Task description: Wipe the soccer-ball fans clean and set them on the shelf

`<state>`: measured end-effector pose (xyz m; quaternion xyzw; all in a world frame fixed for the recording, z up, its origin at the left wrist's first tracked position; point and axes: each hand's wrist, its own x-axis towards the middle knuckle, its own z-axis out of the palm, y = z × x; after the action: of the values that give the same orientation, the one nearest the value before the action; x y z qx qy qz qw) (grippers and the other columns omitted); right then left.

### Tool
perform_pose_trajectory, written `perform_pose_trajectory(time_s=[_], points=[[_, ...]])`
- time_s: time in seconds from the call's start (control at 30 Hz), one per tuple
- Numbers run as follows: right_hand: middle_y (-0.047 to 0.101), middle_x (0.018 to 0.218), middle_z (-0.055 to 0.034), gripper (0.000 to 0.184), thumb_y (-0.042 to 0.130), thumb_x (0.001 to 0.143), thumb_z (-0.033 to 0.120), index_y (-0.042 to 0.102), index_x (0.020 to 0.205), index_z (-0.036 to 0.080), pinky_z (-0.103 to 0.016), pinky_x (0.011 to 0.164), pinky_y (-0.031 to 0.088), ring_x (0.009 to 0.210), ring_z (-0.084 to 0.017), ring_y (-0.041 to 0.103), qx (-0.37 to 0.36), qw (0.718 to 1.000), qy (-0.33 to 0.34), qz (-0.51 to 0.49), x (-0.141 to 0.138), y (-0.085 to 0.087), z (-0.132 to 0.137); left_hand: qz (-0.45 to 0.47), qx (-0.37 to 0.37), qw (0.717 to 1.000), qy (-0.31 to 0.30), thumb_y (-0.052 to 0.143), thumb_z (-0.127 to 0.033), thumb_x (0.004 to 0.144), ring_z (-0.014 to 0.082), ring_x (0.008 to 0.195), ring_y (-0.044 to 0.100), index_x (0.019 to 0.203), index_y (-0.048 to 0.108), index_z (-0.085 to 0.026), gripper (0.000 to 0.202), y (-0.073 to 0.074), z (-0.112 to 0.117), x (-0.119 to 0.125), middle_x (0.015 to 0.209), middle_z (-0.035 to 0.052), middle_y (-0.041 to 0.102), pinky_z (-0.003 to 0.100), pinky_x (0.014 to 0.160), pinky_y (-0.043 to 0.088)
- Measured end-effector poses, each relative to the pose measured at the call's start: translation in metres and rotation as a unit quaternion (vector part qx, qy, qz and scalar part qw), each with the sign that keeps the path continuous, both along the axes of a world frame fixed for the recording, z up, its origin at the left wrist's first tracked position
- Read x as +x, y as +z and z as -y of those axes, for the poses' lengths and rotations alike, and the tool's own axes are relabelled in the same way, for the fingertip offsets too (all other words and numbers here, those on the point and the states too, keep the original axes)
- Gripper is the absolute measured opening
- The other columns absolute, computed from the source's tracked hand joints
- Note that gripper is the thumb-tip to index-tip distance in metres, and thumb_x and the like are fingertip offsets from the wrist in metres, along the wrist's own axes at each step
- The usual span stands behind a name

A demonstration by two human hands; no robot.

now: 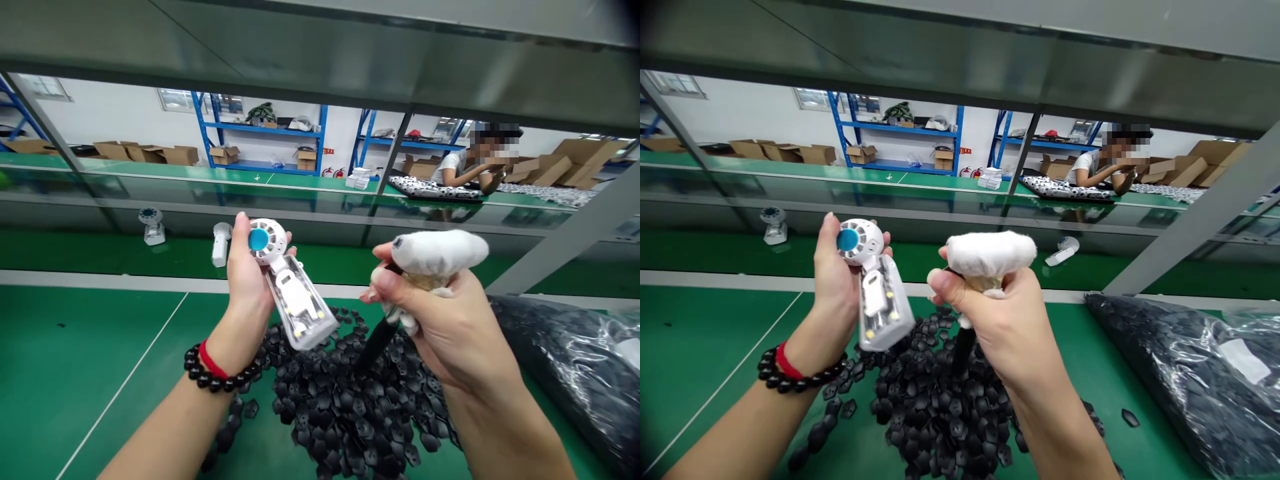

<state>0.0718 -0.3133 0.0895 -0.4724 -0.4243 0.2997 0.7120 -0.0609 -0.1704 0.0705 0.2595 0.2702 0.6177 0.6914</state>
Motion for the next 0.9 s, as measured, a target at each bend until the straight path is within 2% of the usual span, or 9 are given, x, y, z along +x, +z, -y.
perform_pose_trajectory(time_s=[0.07,0.13,0.23,0.33,0.4,0.5,0.63,0.73,0.9], points=[[0.070,0.066,0.0027,0.026,0.096,0.067,0.033,0.077,0.082,0.021,-0.015,0.057,0.059,0.058,-0.011,0.070,-0.016,1.000,-0.004,0.003,0.000,0.000,0.001,0.025,-0.113,0.992,-0.049,0.052,-0.059,0.096,0.0140,0.049,0.062,0.088,0.059,-0.016,0.045,0.005,-0.010,-0.003,0.070,0.0059,0.067,0.023,0.045,0.054],[0.068,0.063,0.0020,0.028,0.096,0.066,0.036,0.075,0.076,0.020,-0.014,0.051,0.055,0.054,-0.010,0.066,-0.029,1.000,0.012,0.005,0.001,0.000,0.001,0.037,-0.120,0.991,-0.049,0.055,-0.048,0.099,0.0143,0.052,0.064,0.086,0.057,-0.016,0.034,0.009,-0.015,-0.006,0.067,0.0032,0.066,0.025,0.052,0.058],[0.066,0.062,0.0017,0.027,0.094,0.069,0.039,0.076,0.076,0.021,-0.013,0.046,0.050,0.052,-0.009,0.062,-0.036,0.998,0.037,0.019,0.002,0.001,0.000,0.023,-0.036,0.998,-0.052,0.069,-0.033,0.092,0.0155,0.063,0.070,0.088,0.060,-0.017,0.019,0.008,-0.012,-0.008,0.073,0.0011,0.069,0.027,0.063,0.062],[0.066,0.062,0.0023,0.025,0.095,0.067,0.037,0.078,0.079,0.023,-0.013,0.042,0.048,0.050,-0.008,0.057,-0.042,0.998,0.032,0.030,0.003,-0.001,0.000,-0.068,0.141,0.984,-0.083,0.083,-0.045,0.078,0.0198,0.074,0.073,0.099,0.063,-0.019,0.039,0.003,0.002,-0.008,0.091,0.0045,0.074,0.027,0.061,0.060],[0.066,0.061,0.0028,0.028,0.097,0.062,0.034,0.080,0.083,0.025,-0.013,0.041,0.048,0.049,-0.008,0.057,-0.048,0.998,0.014,0.029,0.004,-0.001,0.000,-0.159,0.276,0.946,-0.056,0.086,-0.049,0.074,0.0168,0.079,0.071,0.104,0.064,-0.022,0.046,0.001,0.012,-0.008,0.101,0.0039,0.074,0.023,0.062,0.057],[0.065,0.058,0.0034,0.033,0.099,0.056,0.027,0.081,0.083,0.025,-0.013,0.042,0.049,0.051,-0.010,0.061,-0.051,0.999,0.004,0.011,0.002,-0.001,0.002,-0.257,0.460,0.850,0.000,0.082,-0.045,0.082,0.0119,0.086,0.068,0.104,0.066,-0.021,0.035,-0.001,0.023,-0.008,0.105,0.0029,0.072,0.018,0.070,0.054],[0.069,0.059,0.0020,0.026,0.098,0.059,0.029,0.081,0.078,0.023,-0.012,0.044,0.050,0.051,-0.009,0.062,-0.040,0.998,0.034,-0.017,0.001,0.003,0.002,-0.300,0.601,0.741,-0.004,0.085,-0.040,0.080,0.0208,0.118,0.062,0.123,0.060,-0.017,0.054,-0.005,0.026,-0.007,0.126,0.0112,0.064,0.029,0.101,0.051],[0.071,0.063,0.0003,0.027,0.098,0.059,0.032,0.081,0.078,0.022,-0.014,0.050,0.055,0.055,-0.011,0.066,-0.038,0.997,0.059,-0.036,0.001,0.005,0.001,-0.342,0.600,0.723,0.002,0.087,-0.032,0.078,0.0251,0.127,0.058,0.135,0.051,-0.017,0.069,-0.007,0.026,-0.008,0.136,0.0148,0.058,0.035,0.108,0.048],[0.070,0.065,0.0008,0.028,0.098,0.057,0.022,0.079,0.078,0.019,-0.016,0.048,0.051,0.053,-0.010,0.062,-0.040,0.998,0.042,-0.013,0.002,0.005,0.000,-0.356,0.620,0.699,-0.008,0.086,-0.025,0.076,0.0220,0.112,0.065,0.128,0.055,-0.021,0.061,-0.004,0.026,-0.011,0.125,0.0087,0.065,0.030,0.098,0.052]])
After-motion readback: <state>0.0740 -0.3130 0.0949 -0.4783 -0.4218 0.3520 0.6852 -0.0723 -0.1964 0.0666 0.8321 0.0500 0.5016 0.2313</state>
